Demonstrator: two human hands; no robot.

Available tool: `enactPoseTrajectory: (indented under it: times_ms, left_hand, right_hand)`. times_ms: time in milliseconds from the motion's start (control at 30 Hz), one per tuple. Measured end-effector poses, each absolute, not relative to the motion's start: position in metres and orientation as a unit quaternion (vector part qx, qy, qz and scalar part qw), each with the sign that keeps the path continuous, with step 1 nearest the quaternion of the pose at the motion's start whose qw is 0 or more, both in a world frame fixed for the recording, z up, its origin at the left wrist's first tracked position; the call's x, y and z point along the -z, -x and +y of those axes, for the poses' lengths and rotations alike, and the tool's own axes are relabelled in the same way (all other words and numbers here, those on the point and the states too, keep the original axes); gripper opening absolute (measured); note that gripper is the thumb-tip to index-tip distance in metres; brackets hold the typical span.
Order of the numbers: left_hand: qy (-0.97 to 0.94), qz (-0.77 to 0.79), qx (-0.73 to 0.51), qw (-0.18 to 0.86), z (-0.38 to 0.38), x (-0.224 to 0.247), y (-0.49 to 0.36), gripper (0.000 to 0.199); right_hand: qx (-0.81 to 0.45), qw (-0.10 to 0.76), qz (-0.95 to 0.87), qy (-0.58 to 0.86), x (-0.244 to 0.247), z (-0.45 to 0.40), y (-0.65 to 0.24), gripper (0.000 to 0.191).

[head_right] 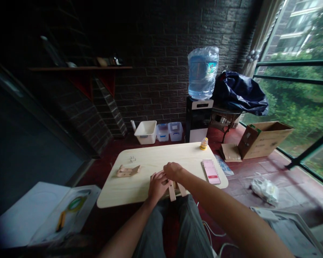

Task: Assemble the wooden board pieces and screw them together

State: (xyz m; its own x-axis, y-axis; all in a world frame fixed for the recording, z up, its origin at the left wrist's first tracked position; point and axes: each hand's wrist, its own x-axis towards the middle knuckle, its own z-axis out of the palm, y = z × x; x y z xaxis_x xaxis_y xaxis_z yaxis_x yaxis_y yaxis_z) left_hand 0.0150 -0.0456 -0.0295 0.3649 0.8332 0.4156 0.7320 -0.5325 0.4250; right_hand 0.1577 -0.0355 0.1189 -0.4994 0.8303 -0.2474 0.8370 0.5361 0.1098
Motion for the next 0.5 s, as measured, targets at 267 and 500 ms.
enactPoseTrajectory:
  times_ms: [267, 500]
  left_hand:
    - [-0.817, 0.478, -0.312, 0.081, -0.048, 0.027, -0.013, 0.013]
    - [-0.819, 0.475, -0.311, 0.082, -0.042, 0.034, -0.013, 0.017]
  right_hand:
    - [0.032, 0.162, 0.886, -0.433, -0.129, -0.028, -0.161, 0.026]
    - [0.001, 0.153, 0.889, -0.431, -0.113, -0.019, -0.164, 0.027]
